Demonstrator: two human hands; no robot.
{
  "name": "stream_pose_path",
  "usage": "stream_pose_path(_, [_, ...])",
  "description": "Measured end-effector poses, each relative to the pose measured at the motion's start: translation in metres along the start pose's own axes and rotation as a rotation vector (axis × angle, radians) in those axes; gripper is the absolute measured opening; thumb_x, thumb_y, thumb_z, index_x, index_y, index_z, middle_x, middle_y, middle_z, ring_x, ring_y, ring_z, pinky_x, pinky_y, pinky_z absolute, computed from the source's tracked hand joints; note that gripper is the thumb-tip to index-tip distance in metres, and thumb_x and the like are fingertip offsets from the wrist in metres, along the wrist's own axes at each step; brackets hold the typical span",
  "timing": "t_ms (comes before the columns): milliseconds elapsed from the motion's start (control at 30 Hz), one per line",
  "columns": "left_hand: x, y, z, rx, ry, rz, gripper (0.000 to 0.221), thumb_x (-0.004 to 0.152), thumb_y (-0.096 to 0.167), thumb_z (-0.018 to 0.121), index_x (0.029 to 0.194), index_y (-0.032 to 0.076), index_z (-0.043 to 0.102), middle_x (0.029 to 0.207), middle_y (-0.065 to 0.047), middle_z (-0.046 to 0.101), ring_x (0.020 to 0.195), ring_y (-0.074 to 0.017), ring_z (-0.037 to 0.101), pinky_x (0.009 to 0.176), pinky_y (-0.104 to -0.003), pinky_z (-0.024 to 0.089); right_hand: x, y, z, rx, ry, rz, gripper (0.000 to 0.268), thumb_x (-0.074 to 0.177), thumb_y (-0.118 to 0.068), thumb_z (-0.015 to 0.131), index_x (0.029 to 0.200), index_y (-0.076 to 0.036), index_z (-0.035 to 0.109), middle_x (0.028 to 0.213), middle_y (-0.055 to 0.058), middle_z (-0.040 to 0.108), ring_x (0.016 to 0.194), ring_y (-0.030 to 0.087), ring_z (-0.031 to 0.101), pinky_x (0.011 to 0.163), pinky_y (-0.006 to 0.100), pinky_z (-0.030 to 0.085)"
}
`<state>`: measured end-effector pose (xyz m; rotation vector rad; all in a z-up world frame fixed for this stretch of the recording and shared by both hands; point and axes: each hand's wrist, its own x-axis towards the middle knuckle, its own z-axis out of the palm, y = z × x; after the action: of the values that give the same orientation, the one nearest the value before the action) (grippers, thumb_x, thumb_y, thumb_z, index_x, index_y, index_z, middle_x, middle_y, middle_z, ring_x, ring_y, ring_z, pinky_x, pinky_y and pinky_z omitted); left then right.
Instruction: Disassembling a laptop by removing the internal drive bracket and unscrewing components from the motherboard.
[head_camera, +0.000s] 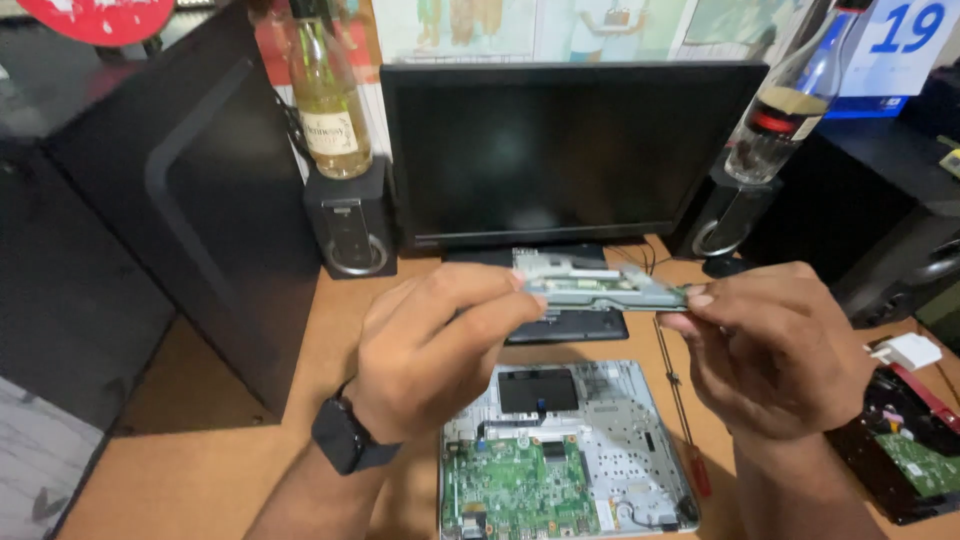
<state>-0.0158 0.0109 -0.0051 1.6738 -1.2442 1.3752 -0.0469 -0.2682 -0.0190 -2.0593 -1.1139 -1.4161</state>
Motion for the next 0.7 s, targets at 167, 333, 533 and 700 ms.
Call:
stream_pose_path(167, [-0.005, -0.007, -0.004, 0.034, -0.077, 0.004, 0.02, 0.104, -0.006, 0.06, 0.109, 0.01, 0.072, 0.103, -0.009, 0.071, 0.087, -0.024, 0.071, 0.072, -0.036, 0.058, -0.012, 0.017, 0.0, 0.03, -0.066, -0.035, 0.021, 0.094, -0.004, 0.075, 0.105, 0.001, 0.059, 0.097, 0.016, 0.071, 0.087, 0.03, 0.072, 0.082, 0.043, 0.054])
stream_pose_path(333, [0.007, -0.001, -0.017, -0.091, -0.182, -0.079, 0.02, 0.112, 0.002, 0.054, 0.108, -0.005, 0.072, 0.1, -0.02, 0.06, 0.091, -0.035, 0.063, 0.078, -0.044, 0.052, -0.052, 0.016, 0.004, 0.128, -0.053, 0.283, 0.023, 0.115, 0.005, 0.076, 0.116, 0.016, 0.056, 0.114, 0.032, 0.061, 0.11, 0.045, 0.053, 0.103, 0.049, 0.041])
stream_pose_path(533, [0.011, -0.019, -0.016, -0.281, -0.324, -0.156, 0.004, 0.109, -0.005, 0.068, 0.108, -0.007, 0.064, 0.103, -0.019, 0.062, 0.094, -0.0305, 0.062, 0.084, -0.038, 0.053, -0.031, 0.031, 0.008, 0.129, -0.129, 0.063, 0.019, 0.113, 0.019, 0.075, 0.113, 0.024, 0.056, 0.102, 0.034, 0.055, 0.095, 0.046, 0.051, 0.093, 0.052, 0.038])
stream_pose_path(700, [-0.019, -0.034, 0.018, -0.74, -0.303, -0.596, 0.041, 0.098, 0.019, 0.078, 0.132, 0.009, 0.058, 0.125, -0.006, 0.065, 0.117, -0.0194, 0.066, 0.105, -0.031, 0.06, -0.024, 0.011, 0.026, 0.303, 0.085, 0.478, 0.029, 0.112, 0.005, 0.077, 0.116, 0.007, 0.048, 0.109, 0.025, 0.056, 0.089, 0.027, 0.06, 0.079, 0.032, 0.05])
